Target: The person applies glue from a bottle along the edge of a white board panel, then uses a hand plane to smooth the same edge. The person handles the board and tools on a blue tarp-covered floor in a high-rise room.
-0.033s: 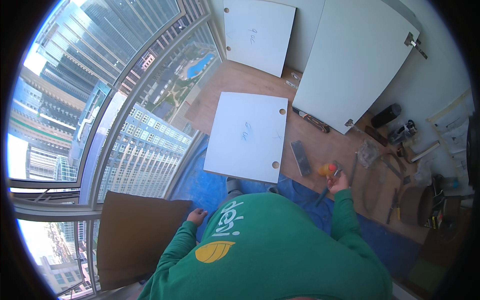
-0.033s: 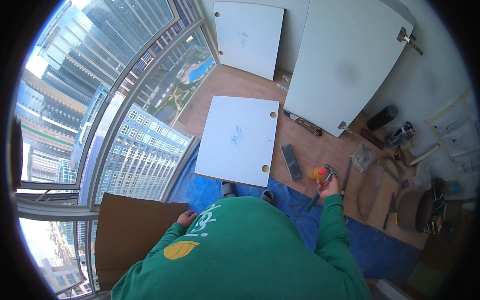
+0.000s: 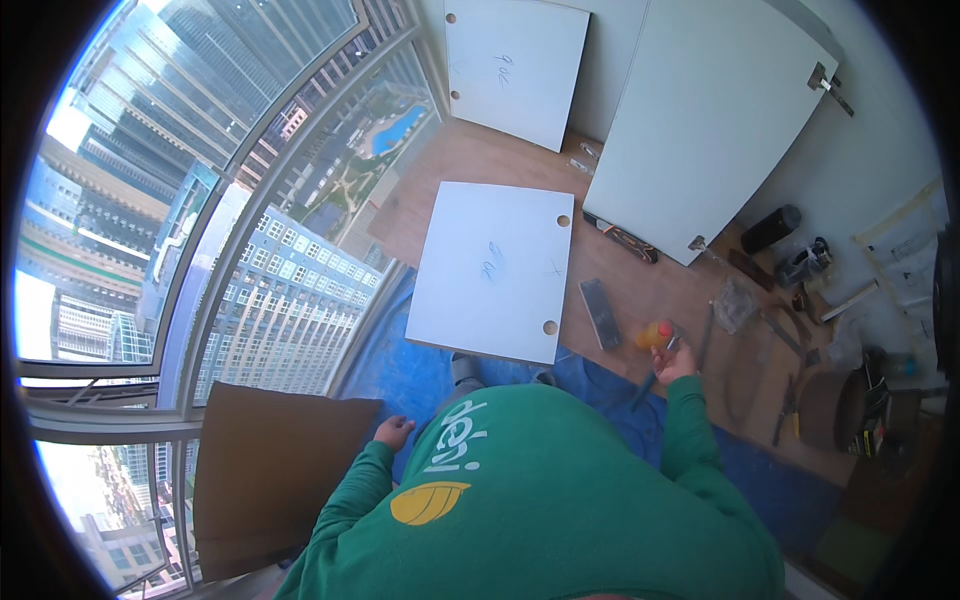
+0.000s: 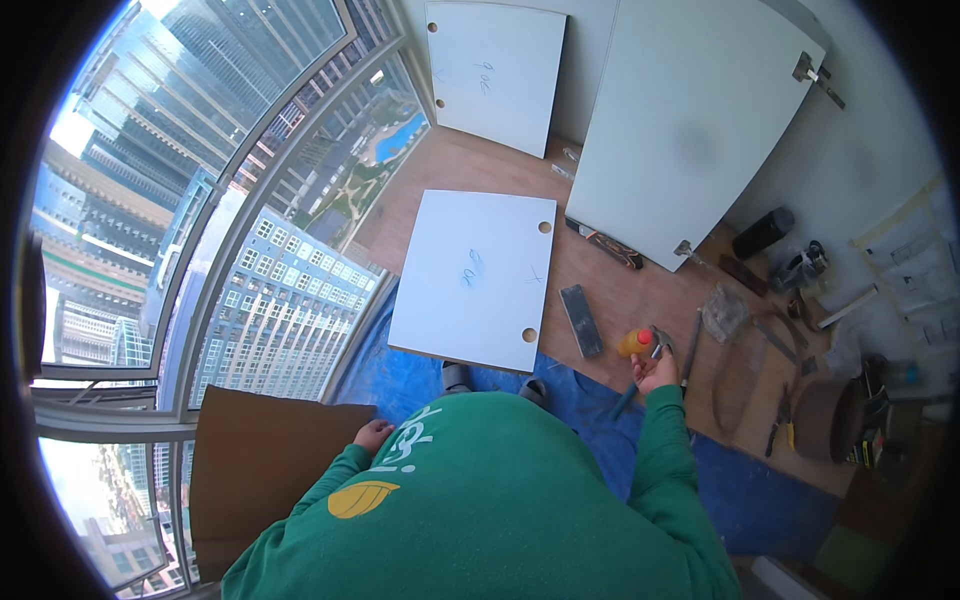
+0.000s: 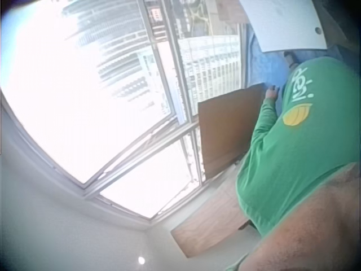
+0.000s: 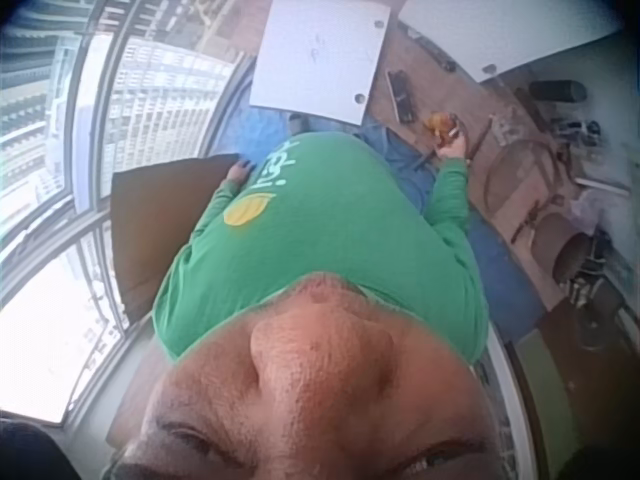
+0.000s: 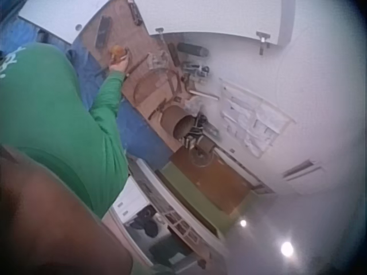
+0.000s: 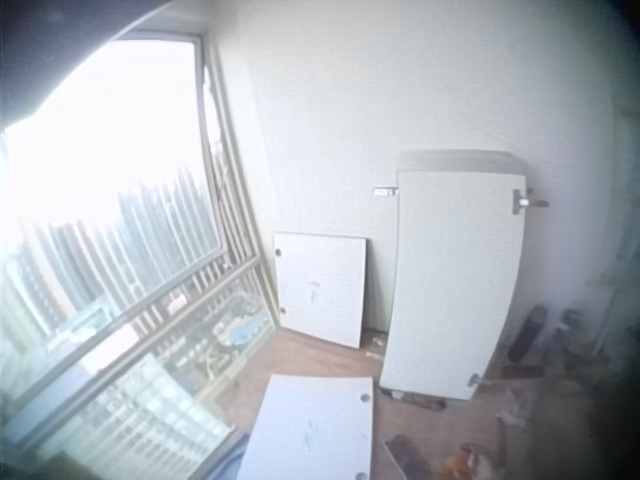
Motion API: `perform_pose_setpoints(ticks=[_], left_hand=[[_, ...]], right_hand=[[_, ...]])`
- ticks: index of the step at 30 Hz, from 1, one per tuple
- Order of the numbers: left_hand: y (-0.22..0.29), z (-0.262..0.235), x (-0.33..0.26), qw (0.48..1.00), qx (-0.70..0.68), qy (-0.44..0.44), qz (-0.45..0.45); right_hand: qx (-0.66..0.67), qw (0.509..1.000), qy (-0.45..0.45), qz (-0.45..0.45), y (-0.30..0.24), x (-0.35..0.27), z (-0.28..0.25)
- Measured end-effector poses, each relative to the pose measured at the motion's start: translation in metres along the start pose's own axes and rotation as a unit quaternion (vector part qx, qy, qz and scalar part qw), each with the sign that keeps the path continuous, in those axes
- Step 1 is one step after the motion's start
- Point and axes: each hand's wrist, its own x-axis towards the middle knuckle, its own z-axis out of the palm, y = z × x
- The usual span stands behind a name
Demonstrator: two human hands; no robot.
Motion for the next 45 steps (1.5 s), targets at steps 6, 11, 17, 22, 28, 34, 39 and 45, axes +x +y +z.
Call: perform_pose_setpoints(ticks=[6, 11, 17, 22, 28, 34, 39, 45], left_hand=[[0.03, -0.015, 0.01, 0.995, -0.086, 0.022, 0.038], [0.034, -0.013, 0.032, 0.993, -0.069, -0.008, 0.092], [-0.043, -0.003, 0.063, 0.997, 0.032, -0.049, 0.059], [-0.05, -0.023, 0.042, 0.998, 0.033, -0.035, 0.052], [-0.027, -0.03, 0.033, 0.993, -0.06, -0.049, 0.088], [-0.052, -0.03, 0.009, 0.996, 0.058, -0.054, 0.043], [-0.031, -0.044, -0.009, 0.998, -0.01, -0.057, 0.033], [-0.024, -0.043, -0.038, 0.999, -0.03, -0.026, 0.018]], right_hand=[[-0.1, 0.986, 0.063, -0.116, 0.023, -0.015, 0.023], [-0.364, 0.856, 0.097, -0.353, 0.061, -0.02, 0.021], [-0.426, 0.697, 0.116, -0.564, 0.063, 0.004, 0.046], [-0.178, 0.881, 0.085, -0.429, 0.049, -0.012, 0.078], [-0.105, 0.882, 0.163, -0.429, -0.044, 0.002, 0.039], [-0.147, 0.884, 0.157, -0.416, -0.077, 0.011, 0.064], [-0.183, 0.886, 0.164, -0.394, -0.104, 0.037, 0.067], [-0.261, 0.883, 0.183, -0.346, -0.094, 0.04, 0.076]])
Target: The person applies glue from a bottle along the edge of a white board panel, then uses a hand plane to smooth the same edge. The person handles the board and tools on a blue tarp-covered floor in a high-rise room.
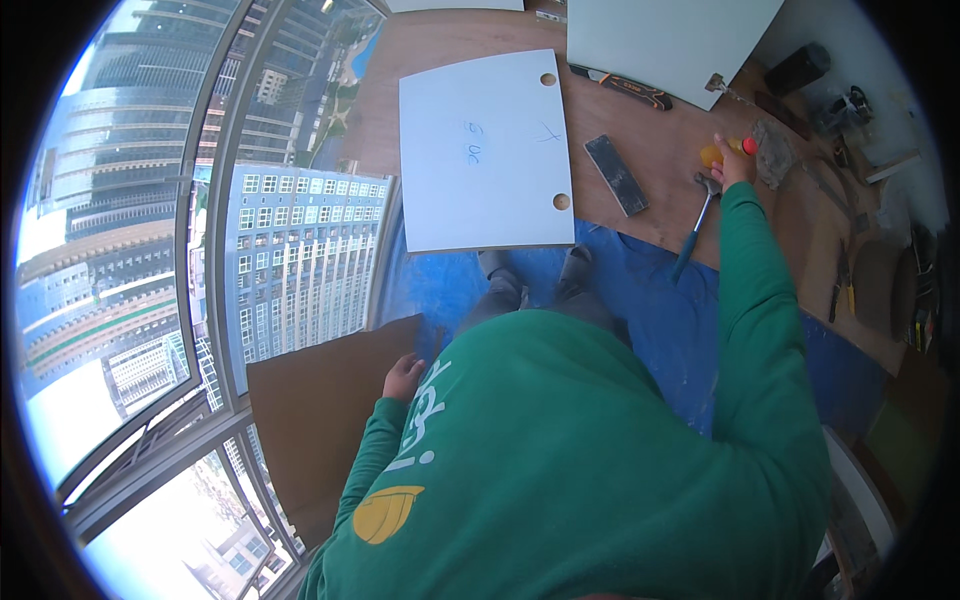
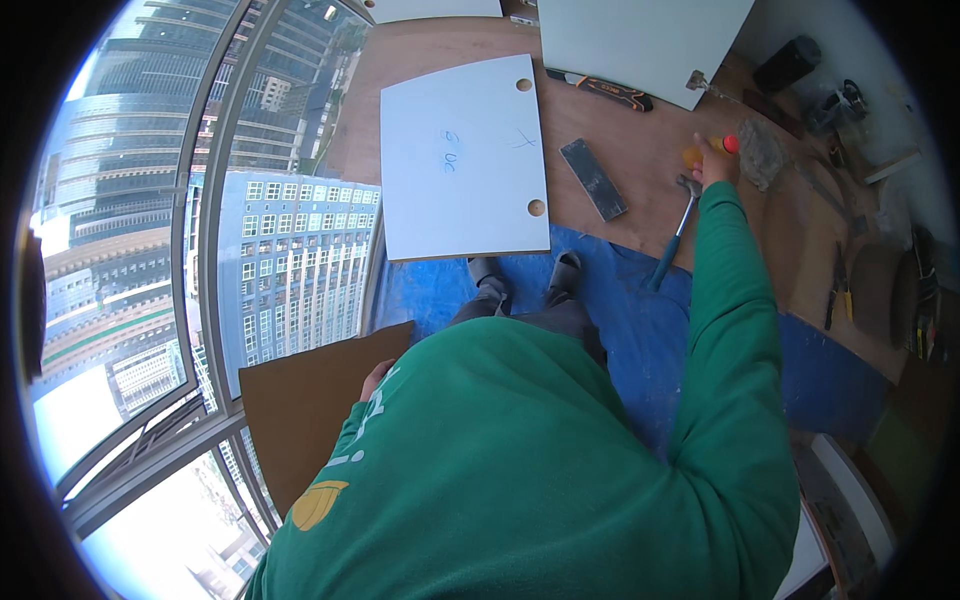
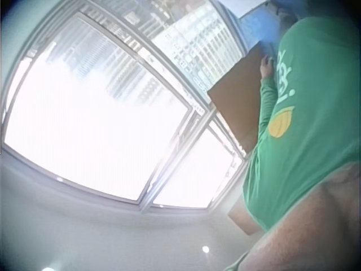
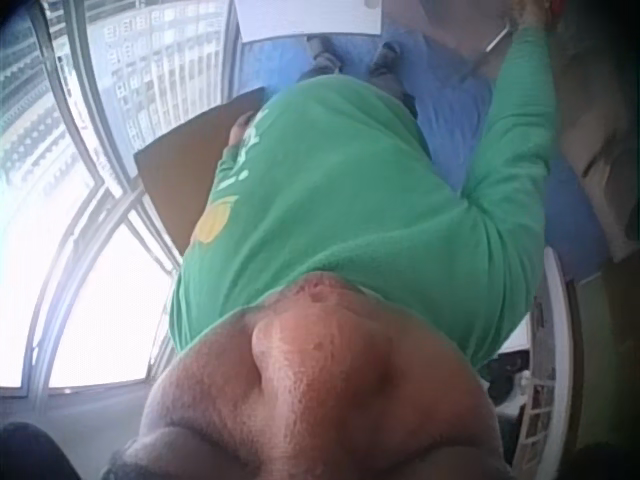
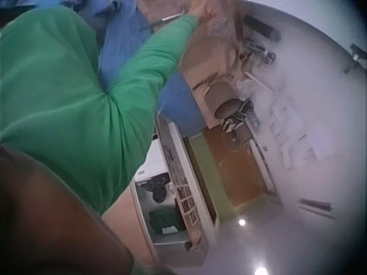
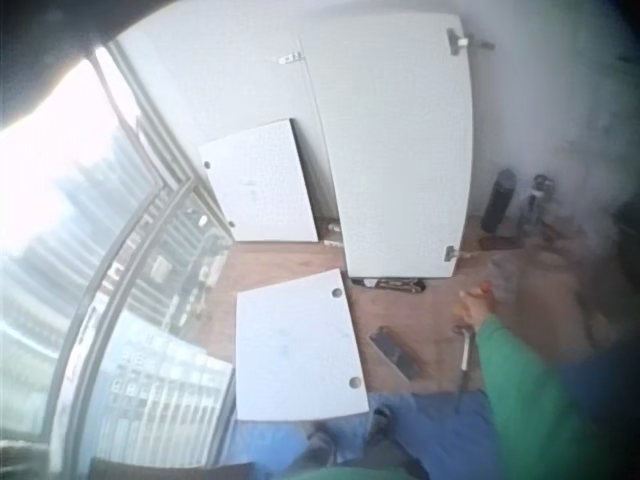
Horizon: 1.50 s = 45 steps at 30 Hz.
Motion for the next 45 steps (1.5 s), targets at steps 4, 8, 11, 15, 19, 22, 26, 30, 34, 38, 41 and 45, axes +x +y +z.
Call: perform_pose_setpoints(ticks=[4, 8, 11, 15, 19, 22, 26, 30, 34, 38, 41, 45], left_hand=[[-0.013, 0.01, -0.011, 1.0, 0.001, -0.017, -0.021], [-0.017, 0.015, -0.006, 0.999, 0.05, -0.013, -0.01], [0.004, 0.016, -0.006, 0.997, 0.071, -0.01, -0.012], [0.016, 0.01, 0.002, 0.996, 0.081, 0.003, -0.024], [0.025, 0.012, 0.019, 0.999, 0.034, 0.015, -0.022], [0.017, 0.015, 0.025, 0.999, 0.019, 0.027, -0.021], [0.0, 0.028, 0.041, 0.994, 0.096, 0.043, 0.0], [0.012, 0.033, 0.06, 0.991, 0.102, 0.072, 0.039], [-0.041, -0.005, 0.127, 0.986, 0.073, 0.138, 0.055], [-0.019, -0.062, 0.181, 0.963, 0.106, 0.198, 0.149], [0.111, -0.054, 0.224, 0.984, -0.022, 0.136, 0.115], [0.148, -0.086, 0.293, 0.981, -0.121, 0.116, 0.093]], right_hand=[[0.021, 1.0, -0.012, -0.003, 0.001, -0.024, 0.008], [0.004, 1.0, -0.015, -0.007, -0.003, -0.024, 0.006], [-0.014, 1.0, -0.004, -0.009, -0.012, -0.031, 0.002], [0.009, 1.0, -0.018, -0.006, -0.018, -0.051, 0.002], [0.088, 0.994, 0.031, -0.06, 0.018, -0.06, -0.012], [0.103, 0.989, 0.032, -0.097, 0.068, -0.106, -0.006], [-0.004, 0.986, -0.167, -0.015, 0.142, -0.183, 0.006], [-0.304, 0.905, -0.298, -0.01, 0.173, -0.221, -0.013], [-0.366, 0.862, -0.35, 0.016, 0.193, -0.233, -0.019], [-0.38, 0.855, -0.347, 0.064, 0.187, -0.241, -0.039], [-0.316, 0.894, -0.262, 0.18, 0.191, -0.218, -0.093], [-0.271, 0.924, -0.222, 0.15, 0.202, -0.214, -0.08]])
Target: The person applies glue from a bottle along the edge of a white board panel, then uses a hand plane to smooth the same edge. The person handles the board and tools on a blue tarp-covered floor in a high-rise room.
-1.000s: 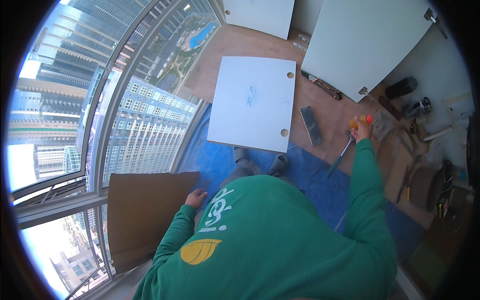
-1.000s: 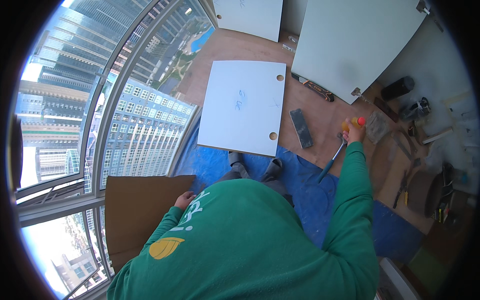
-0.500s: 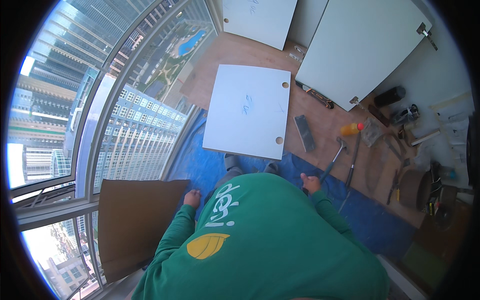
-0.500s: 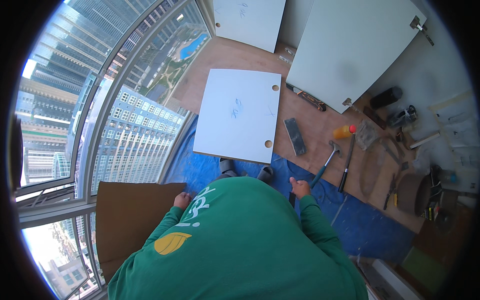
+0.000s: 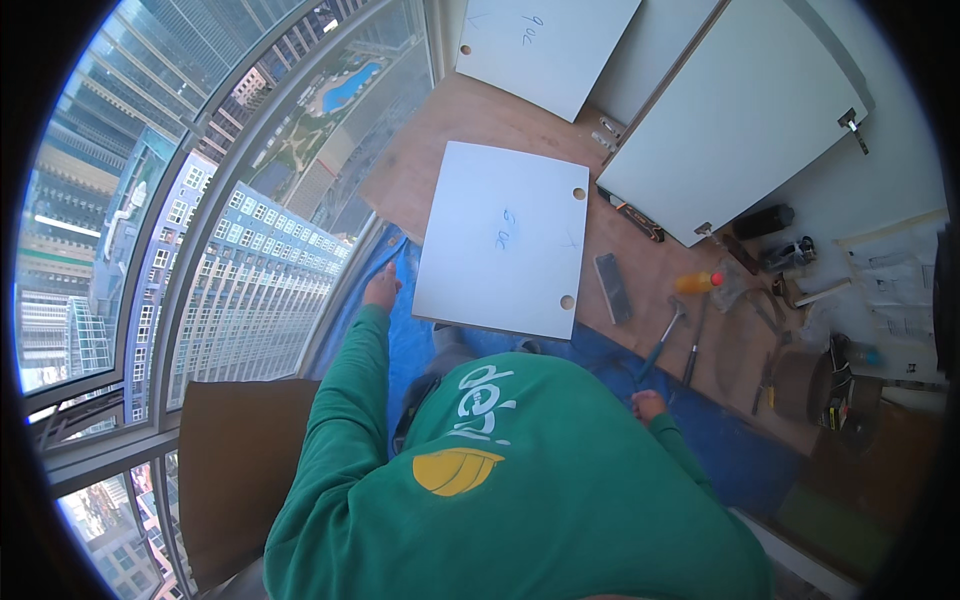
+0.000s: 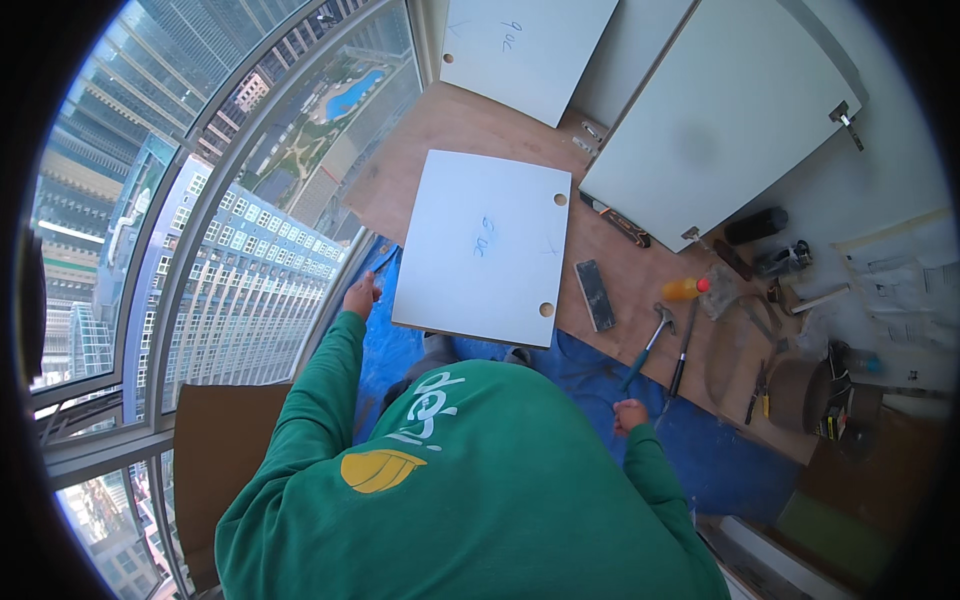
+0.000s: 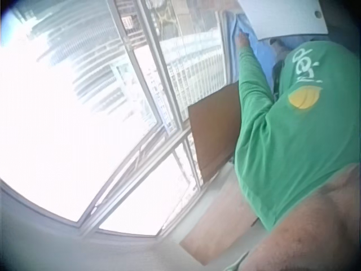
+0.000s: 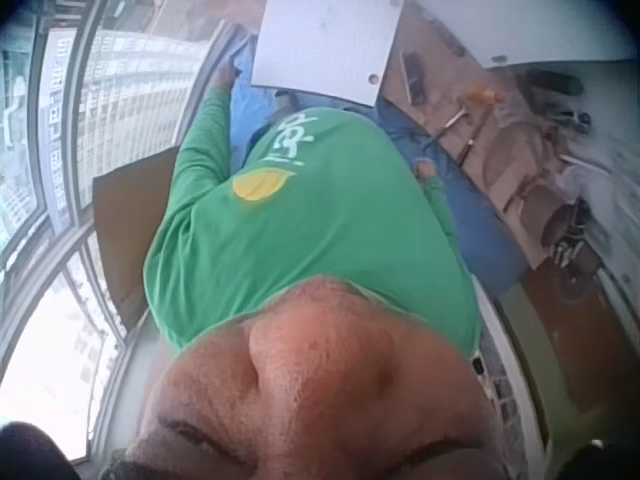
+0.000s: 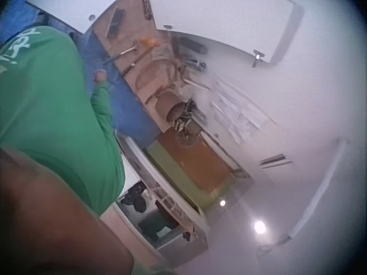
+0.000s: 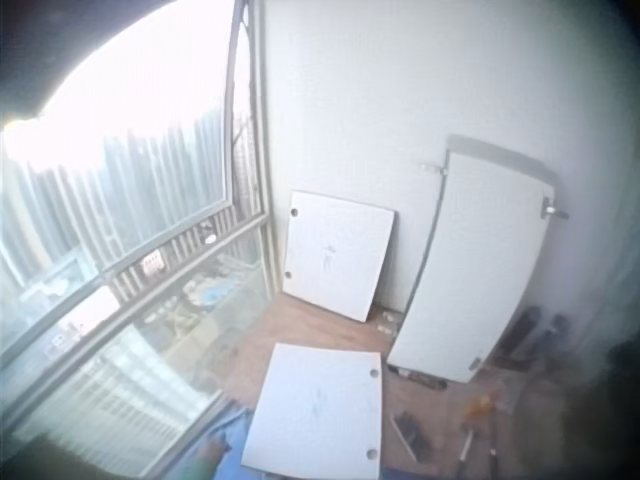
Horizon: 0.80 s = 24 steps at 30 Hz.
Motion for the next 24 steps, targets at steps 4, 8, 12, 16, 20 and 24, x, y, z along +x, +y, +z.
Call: perform_pose_setpoints(ticks=[4, 8, 12, 16, 20, 24], left_hand=[[0.025, 0.043, 0.036, 0.998, 0.056, -0.035, 0.023], [0.023, 0.056, 0.064, 0.994, 0.027, -0.103, 0.007], [0.062, 0.082, 0.048, 0.988, -0.025, -0.153, -0.005], [0.057, 0.06, 0.054, 0.99, 0.022, -0.139, -0.008], [0.103, 0.05, 0.025, 0.973, -0.008, -0.222, -0.056], [0.156, 0.029, -0.014, 0.962, -0.057, -0.252, -0.092]], right_hand=[[0.03, 0.999, 0.02, -0.005, -0.023, -0.045, 0.024], [-0.044, 0.997, 0.01, -0.063, -0.059, -0.096, 0.057], [-0.022, 0.998, 0.05, -0.041, -0.052, -0.141, 0.064], [-0.036, 0.997, 0.046, -0.039, -0.047, -0.151, 0.082], [-0.011, 0.999, 0.049, -0.008, -0.024, -0.15, 0.078], [-0.031, 0.999, 0.017, -0.002, -0.015, -0.122, 0.072]])
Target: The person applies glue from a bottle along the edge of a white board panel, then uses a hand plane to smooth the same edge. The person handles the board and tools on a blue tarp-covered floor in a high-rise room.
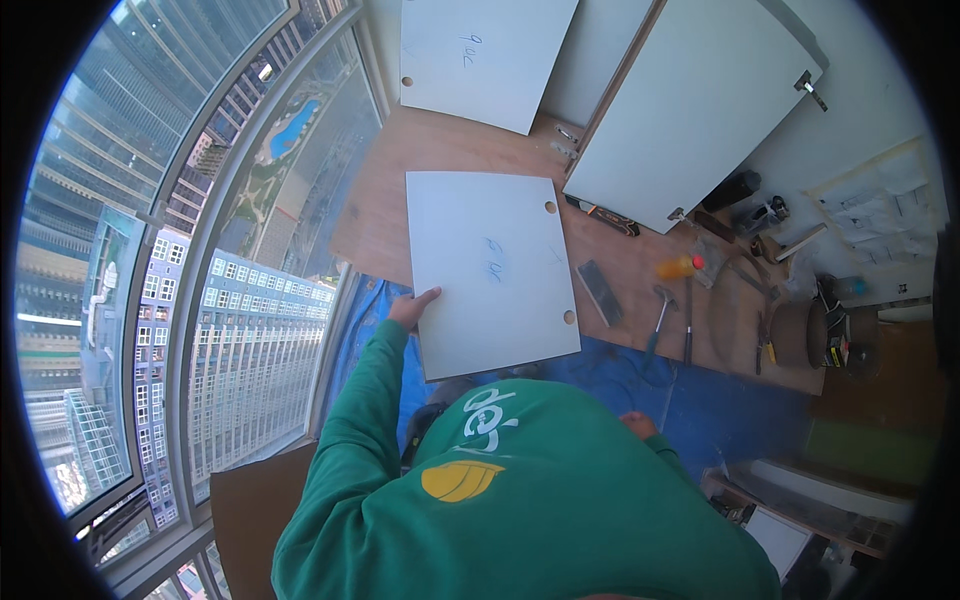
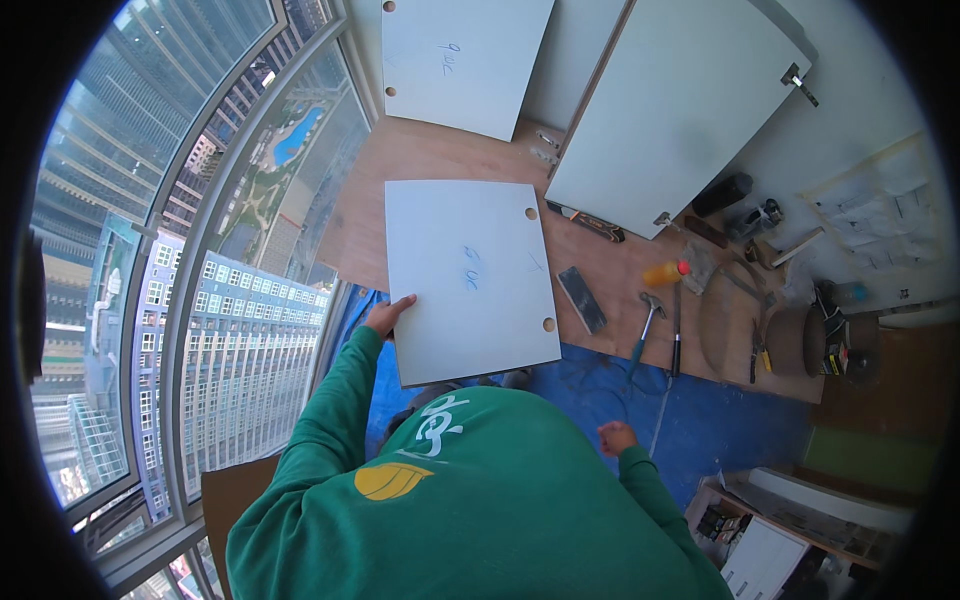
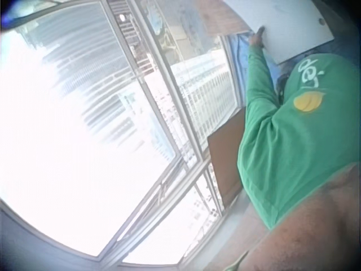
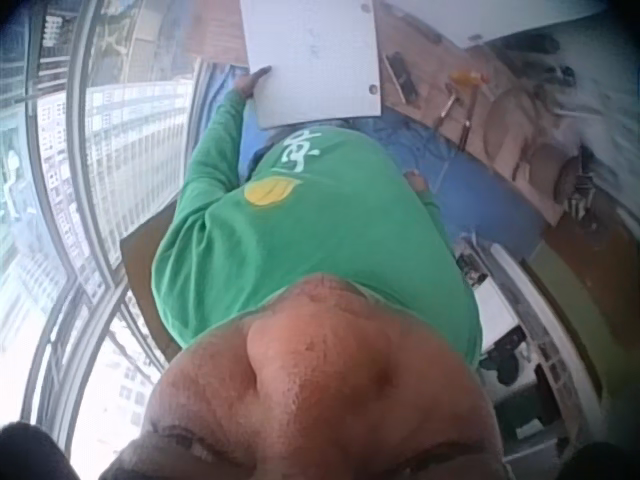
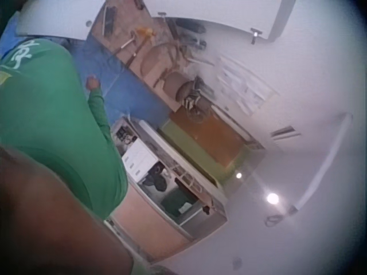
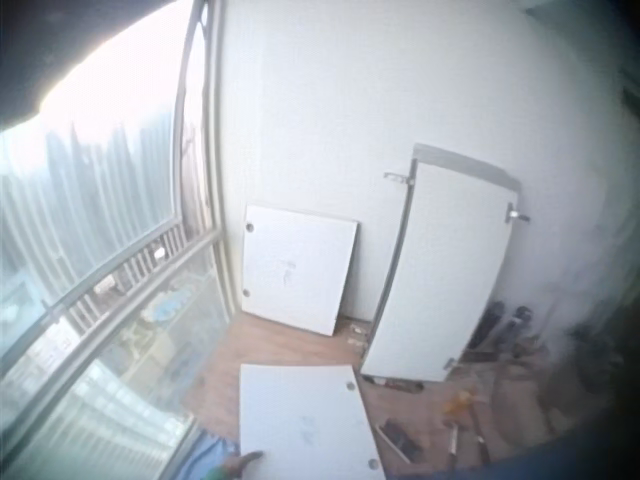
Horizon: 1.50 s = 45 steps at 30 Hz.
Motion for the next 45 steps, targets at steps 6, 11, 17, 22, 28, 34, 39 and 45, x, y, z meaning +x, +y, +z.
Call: perform_pose_setpoints(ticks=[6, 11, 17, 22, 28, 34, 39, 45], left_hand=[[0.016, 0.018, -0.025, 0.985, -0.086, -0.018, 0.152], [0.052, 0.056, -0.067, 0.97, -0.193, -0.009, 0.15], [0.081, 0.087, -0.088, 0.984, -0.077, 0.04, 0.158], [0.111, 0.127, -0.109, 0.966, -0.185, 0.052, 0.171], [0.145, 0.146, -0.117, 0.966, -0.155, 0.067, 0.197], [0.195, 0.147, -0.176, 0.958, 0.046, 0.126, 0.252], [0.226, 0.128, -0.245, 0.892, 0.298, 0.162, 0.298], [0.252, 0.12, -0.31, 0.806, 0.462, 0.13, 0.346]], right_hand=[[0.036, 0.998, -0.047, -0.017, 0.028, 0.086, -0.03], [0.038, 0.998, -0.052, 0.002, 0.015, 0.101, -0.048], [0.024, 0.998, -0.065, -0.001, 0.023, 0.127, -0.061], [0.046, 0.996, -0.068, -0.017, 0.042, 0.138, -0.064], [0.084, 0.993, -0.079, 0.001, 0.06, 0.134, -0.06], [0.124, 0.989, -0.084, -0.005, 0.08, 0.143, -0.075], [0.115, 0.976, -0.047, -0.177, 0.018, 0.118, -0.079], [0.187, 0.909, -0.054, -0.37, -0.132, 0.048, -0.105]])
